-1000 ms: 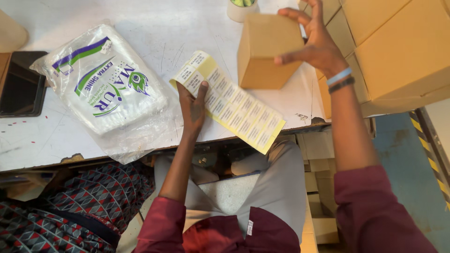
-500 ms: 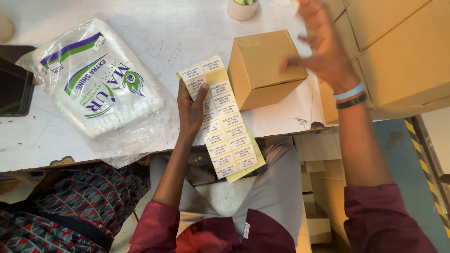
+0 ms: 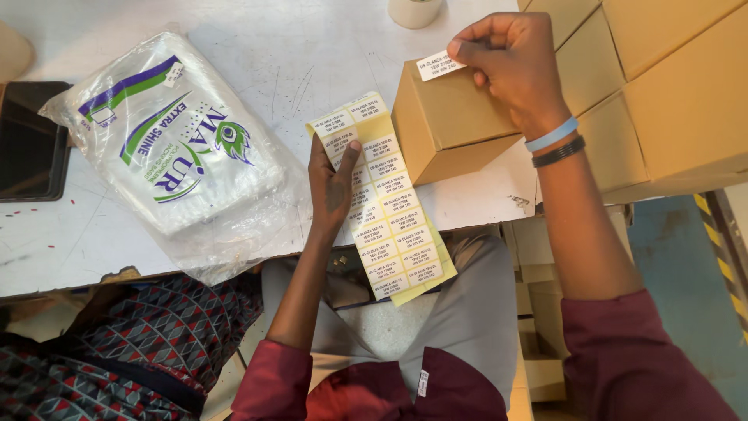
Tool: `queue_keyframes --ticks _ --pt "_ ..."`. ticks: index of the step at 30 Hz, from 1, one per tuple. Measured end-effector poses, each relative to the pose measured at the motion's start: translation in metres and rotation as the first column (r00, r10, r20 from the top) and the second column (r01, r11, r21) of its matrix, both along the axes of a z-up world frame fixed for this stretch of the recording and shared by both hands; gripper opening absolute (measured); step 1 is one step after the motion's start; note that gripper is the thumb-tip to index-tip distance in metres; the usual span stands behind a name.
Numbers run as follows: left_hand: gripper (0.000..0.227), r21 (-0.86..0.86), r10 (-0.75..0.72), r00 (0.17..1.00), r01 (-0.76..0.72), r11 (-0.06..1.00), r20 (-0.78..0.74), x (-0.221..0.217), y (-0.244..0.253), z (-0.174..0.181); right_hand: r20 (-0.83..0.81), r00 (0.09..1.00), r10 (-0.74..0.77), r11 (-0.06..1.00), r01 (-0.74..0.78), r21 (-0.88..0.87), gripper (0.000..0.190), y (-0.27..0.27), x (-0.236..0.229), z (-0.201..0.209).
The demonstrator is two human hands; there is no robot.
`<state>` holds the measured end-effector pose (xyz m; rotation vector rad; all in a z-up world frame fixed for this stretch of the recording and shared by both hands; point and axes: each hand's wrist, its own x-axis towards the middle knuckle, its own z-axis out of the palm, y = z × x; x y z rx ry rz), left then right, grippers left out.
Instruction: The person repeatedly peels labels from a sheet and sticks them onto small cardboard boxes on a table. They handle the boxes one at a time, placing each labeled box aside after application.
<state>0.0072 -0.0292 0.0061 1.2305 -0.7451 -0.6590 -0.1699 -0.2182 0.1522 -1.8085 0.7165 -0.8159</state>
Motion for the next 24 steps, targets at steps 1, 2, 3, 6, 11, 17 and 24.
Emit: queue_keyframes --ticks 1,2,3,6,11,17,24 --pt "0.040 -0.005 -0.010 1.000 0.010 1.000 -0.009 -0.0006 -0.0009 0.0003 0.008 1.000 -0.001 1.000 0.001 -0.019 0.017 -0.0003 -0.0013 -0.0021" --pt "0.040 -0.009 -0.015 1.000 0.015 1.000 -0.017 -0.0006 -0.0007 0.0007 0.016 1.000 0.003 0.999 -0.003 -0.038 0.017 -0.0006 -0.0005 -0.0038" --pt "0.040 -0.014 -0.020 0.999 0.020 1.000 -0.026 -0.0007 -0.0003 0.0011 0.024 1.000 0.008 0.998 -0.006 -0.057 0.016 -0.0007 0.0004 -0.0049" --pt "0.039 0.005 -0.004 1.000 0.004 1.000 0.007 0.0000 0.0012 0.0013 0.027 1.000 -0.015 0.991 0.018 -0.131 0.015 0.0019 0.0026 -0.0090" --pt "0.040 -0.005 -0.009 1.000 0.009 1.000 -0.023 -0.0007 0.0015 -0.0005 -0.006 1.000 -0.030 0.967 0.028 -0.252 0.012 0.0039 0.0050 -0.0114" --pt "0.040 0.014 -0.001 1.000 0.001 1.000 -0.009 -0.0011 -0.0006 0.0001 0.028 0.999 -0.019 0.981 0.024 -0.195 0.013 0.0055 0.0031 -0.0105" --pt "0.043 -0.017 -0.019 0.998 0.018 1.000 -0.057 -0.0008 -0.0007 -0.0006 0.068 0.998 -0.001 0.995 0.008 -0.095 0.015 0.0086 0.0040 -0.0073"
